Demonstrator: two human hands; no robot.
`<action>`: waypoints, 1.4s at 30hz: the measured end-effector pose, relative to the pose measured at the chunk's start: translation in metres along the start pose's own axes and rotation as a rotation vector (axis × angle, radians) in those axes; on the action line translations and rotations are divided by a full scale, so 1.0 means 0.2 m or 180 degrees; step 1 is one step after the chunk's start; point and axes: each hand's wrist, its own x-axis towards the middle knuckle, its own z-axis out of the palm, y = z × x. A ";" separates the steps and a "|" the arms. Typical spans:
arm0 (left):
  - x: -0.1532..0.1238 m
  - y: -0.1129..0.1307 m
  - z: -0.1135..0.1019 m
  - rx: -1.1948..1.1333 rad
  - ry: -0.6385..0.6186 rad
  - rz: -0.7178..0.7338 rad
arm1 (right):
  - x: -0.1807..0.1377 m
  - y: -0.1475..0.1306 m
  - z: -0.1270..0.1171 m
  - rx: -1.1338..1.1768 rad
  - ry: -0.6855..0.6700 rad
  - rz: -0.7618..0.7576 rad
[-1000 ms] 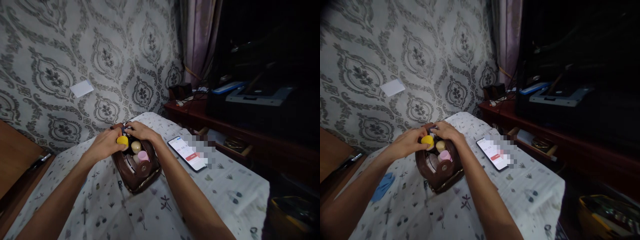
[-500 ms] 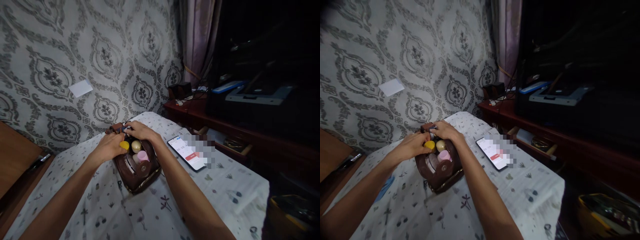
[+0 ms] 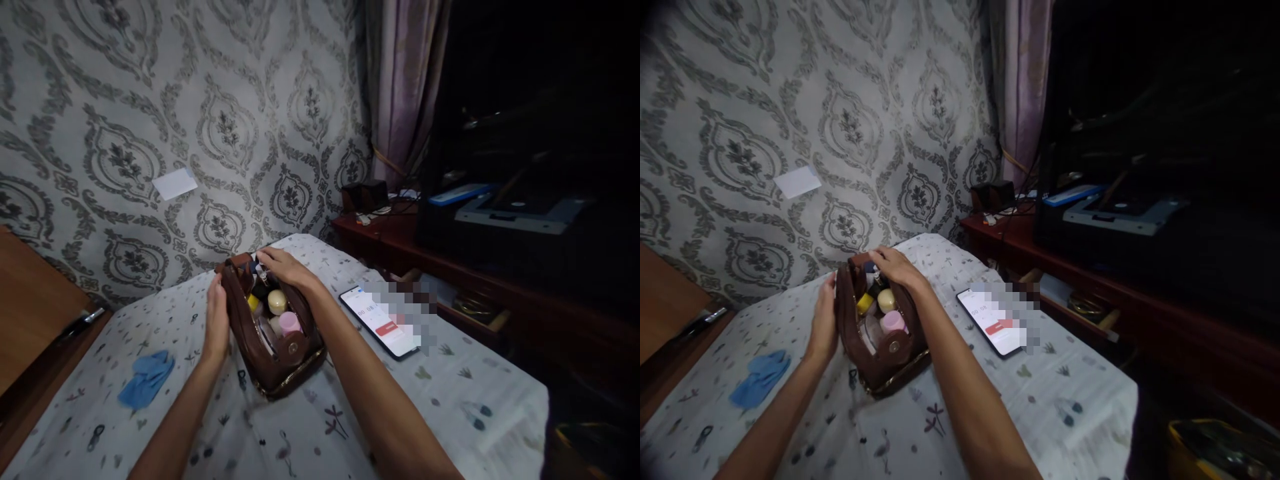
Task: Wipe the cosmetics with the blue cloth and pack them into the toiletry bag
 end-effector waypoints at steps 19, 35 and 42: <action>-0.22 0.16 0.02 0.0435 -0.0723 0.0967 | 0.01 -0.01 0.05 -0.0117 -0.0111 -0.0102; -0.28 0.19 0.09 0.0386 -0.0373 0.1039 | -0.06 -0.14 0.04 -0.0878 -0.0511 -0.0007; -0.30 0.19 0.08 0.0090 -0.0287 0.1103 | -0.09 -0.17 0.05 -0.1152 -0.0617 0.0030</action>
